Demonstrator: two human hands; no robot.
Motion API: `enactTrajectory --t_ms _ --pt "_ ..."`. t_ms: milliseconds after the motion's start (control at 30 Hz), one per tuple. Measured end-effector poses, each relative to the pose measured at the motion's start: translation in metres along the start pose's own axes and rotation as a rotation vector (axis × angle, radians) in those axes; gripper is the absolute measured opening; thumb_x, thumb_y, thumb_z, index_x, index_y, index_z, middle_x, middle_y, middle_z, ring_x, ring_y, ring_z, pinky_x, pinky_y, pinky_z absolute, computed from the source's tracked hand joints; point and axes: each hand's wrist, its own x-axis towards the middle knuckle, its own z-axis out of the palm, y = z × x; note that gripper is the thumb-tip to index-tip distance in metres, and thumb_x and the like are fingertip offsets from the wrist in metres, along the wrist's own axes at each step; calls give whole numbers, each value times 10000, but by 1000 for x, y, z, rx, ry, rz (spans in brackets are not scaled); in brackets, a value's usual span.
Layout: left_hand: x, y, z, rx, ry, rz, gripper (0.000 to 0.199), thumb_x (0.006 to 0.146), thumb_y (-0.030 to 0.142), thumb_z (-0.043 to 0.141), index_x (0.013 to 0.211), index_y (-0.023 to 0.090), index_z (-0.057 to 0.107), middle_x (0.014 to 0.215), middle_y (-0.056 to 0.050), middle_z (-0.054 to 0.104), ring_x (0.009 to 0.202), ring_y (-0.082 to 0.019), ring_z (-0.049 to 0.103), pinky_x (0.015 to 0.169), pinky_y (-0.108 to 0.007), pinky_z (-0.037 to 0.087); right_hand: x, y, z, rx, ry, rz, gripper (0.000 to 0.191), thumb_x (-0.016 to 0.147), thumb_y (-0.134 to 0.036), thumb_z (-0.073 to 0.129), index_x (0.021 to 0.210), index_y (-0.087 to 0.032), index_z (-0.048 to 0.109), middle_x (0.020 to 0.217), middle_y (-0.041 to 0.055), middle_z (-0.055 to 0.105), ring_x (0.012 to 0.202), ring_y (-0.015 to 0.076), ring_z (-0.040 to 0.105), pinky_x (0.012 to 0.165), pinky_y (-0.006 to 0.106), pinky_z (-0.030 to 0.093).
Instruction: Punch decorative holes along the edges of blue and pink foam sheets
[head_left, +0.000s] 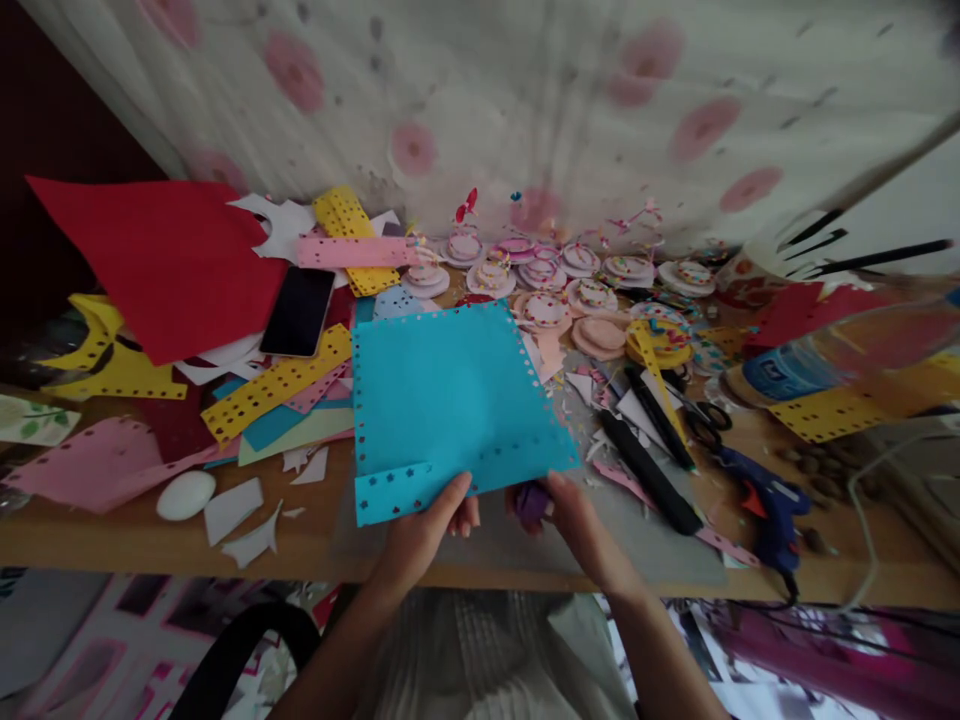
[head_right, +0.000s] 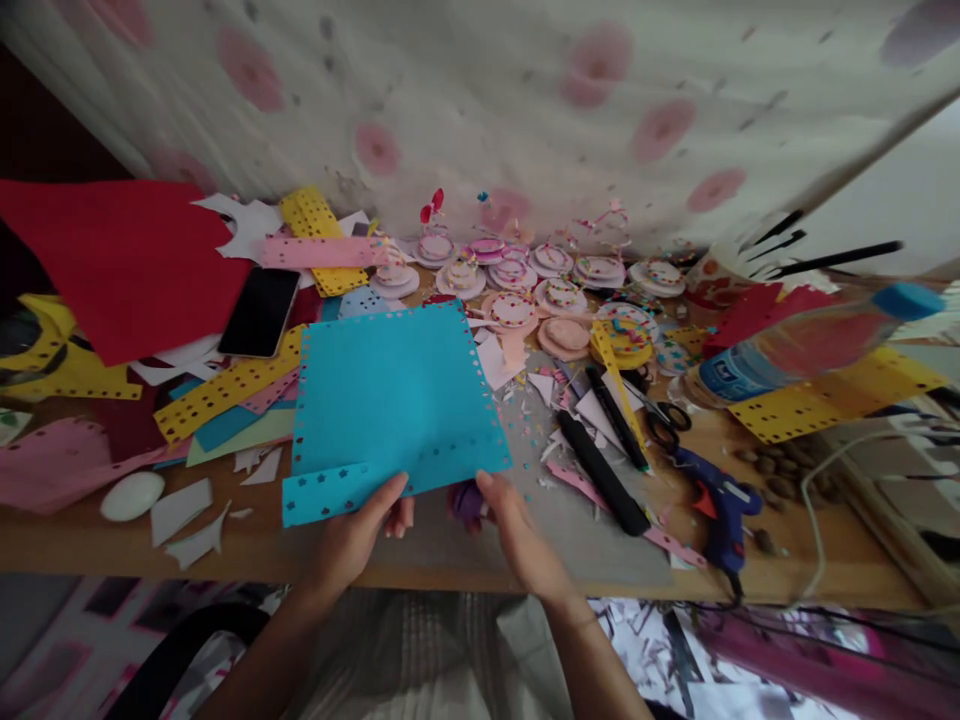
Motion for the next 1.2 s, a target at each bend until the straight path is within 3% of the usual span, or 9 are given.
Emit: enactTrajectory --t_ms 100,200,333,533,700,800,1033,1200 --pt "-2 5 0 55 15 11 474 885 481 445 532 185 555 503 -1 530 506 -120 500 555 -237 418 -10 -1 0 121 -213 56 337 873 -488 505 997 -210 650 895 61 626 692 166 562 664 315 495" --pt "-5 8 1 141 44 17 458 890 455 448 526 198 556 509 7 550 510 -125 519 590 -247 439 -17 0 8 184 -216 80 336 808 -397 641 1098 -234 595 887 27 598 668 133 552 634 277 506" --pt "-10 10 5 370 179 98 415 857 404 537 483 224 549 496 22 587 525 -140 564 707 -270 467 -17 10 23 310 -83 84 372 693 -358 758 998 -229 588 822 9 608 612 119 540 509 225 482" --pt "-14 6 10 611 250 206 433 849 413 558 451 246 580 448 21 575 485 -157 555 741 -308 466 -13 15 24 313 33 47 350 603 -344 817 847 -206 607 705 -1 600 640 148 569 552 241 466" --pt "-18 0 9 546 334 186 234 744 441 685 584 272 705 520 -5 642 511 -186 568 701 -321 470 -13 9 20 271 24 73 333 592 -394 815 775 -199 618 676 -4 584 607 137 537 551 240 437" --pt "-18 3 11 480 318 200 249 748 436 683 566 266 698 512 -4 640 514 -179 571 704 -306 476 -12 7 19 250 27 73 322 615 -433 793 743 -194 619 660 -9 568 578 123 505 541 235 416" --pt "-14 16 20 622 218 214 385 865 369 535 512 253 635 478 30 629 461 -136 575 659 -270 479 -12 8 17 273 18 128 351 699 -518 707 730 -179 625 650 -2 571 538 107 492 521 229 404" --pt "-14 19 24 606 175 122 452 896 380 452 490 236 589 480 22 617 467 -144 580 663 -295 477 -14 13 18 320 -8 121 329 755 -499 670 759 -172 631 665 -2 570 559 101 501 543 222 409"
